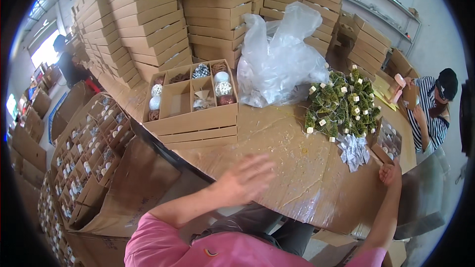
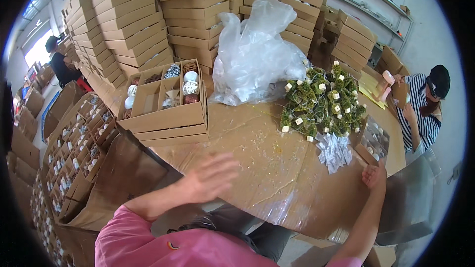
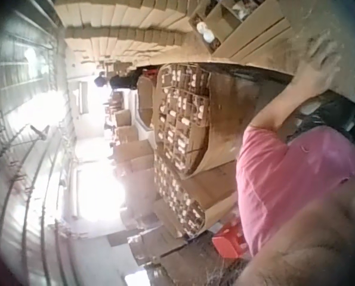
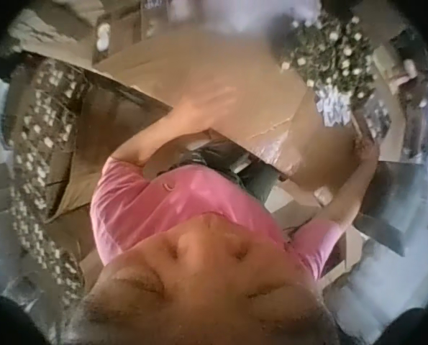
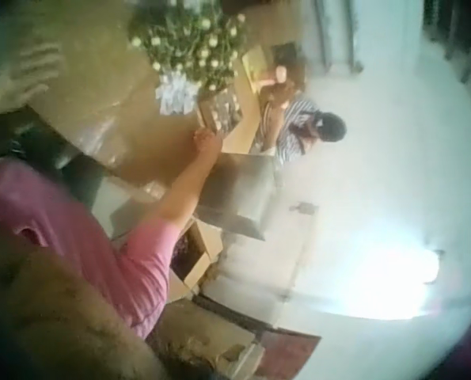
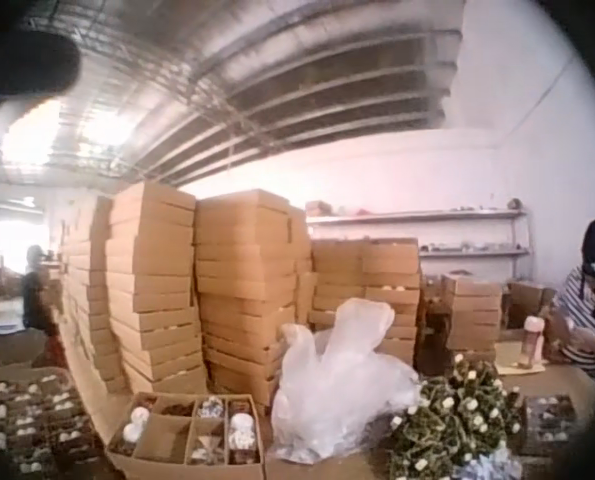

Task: The person packs miniature decorative trees and assorted ornaments into the compartments of a divided cardboard box by hand and arranges the items inside.

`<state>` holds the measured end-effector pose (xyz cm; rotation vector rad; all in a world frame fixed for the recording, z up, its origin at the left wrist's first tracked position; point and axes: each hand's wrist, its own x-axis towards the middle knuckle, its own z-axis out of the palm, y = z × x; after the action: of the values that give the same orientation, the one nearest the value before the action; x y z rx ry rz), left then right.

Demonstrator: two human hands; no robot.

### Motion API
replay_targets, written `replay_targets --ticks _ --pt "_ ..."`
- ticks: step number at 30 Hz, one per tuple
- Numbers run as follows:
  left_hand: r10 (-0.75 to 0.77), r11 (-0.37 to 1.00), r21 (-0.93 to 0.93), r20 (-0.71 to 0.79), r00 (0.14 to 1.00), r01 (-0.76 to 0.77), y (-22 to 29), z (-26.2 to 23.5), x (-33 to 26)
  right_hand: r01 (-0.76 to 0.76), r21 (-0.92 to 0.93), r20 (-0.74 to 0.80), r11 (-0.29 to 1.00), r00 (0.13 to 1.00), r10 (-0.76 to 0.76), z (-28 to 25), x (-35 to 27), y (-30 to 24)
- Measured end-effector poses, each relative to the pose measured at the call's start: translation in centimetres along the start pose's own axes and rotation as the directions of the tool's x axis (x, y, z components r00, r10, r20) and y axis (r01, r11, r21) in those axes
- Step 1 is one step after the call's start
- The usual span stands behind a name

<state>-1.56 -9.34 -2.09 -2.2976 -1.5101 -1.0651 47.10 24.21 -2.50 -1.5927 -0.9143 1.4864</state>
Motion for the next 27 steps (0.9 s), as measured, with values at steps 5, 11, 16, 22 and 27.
replay_targets --ticks 5,11,16,22,27 --pt "0.016 0.816 0.551 -0.323 0.946 0.175 -4.1 -8.2 1.3 0.132 -0.038 0.025 0.990 0.991 -0.131 2.1 -4.2 1.8" --pt "-0.233 0.772 0.589 -0.088 0.969 0.239 -7.1 -12.0 0.3 0.242 0.036 0.161 0.970 0.956 -0.245 6.0 -10.1 3.2" --pt "-0.048 0.845 0.534 0.008 0.999 0.036 -3.1 -11.0 1.4 0.290 -0.020 0.181 0.957 0.942 -0.282 7.9 -14.9 3.5" --pt "0.204 0.937 0.236 0.221 0.954 -0.255 1.9 -5.9 2.2 0.374 -0.128 0.259 0.918 0.907 -0.333 12.5 -20.6 3.0" --pt "0.397 0.903 0.039 0.302 0.867 -0.427 4.3 1.5 1.4 0.466 -0.217 0.340 0.858 0.860 -0.381 13.3 -23.1 4.9"
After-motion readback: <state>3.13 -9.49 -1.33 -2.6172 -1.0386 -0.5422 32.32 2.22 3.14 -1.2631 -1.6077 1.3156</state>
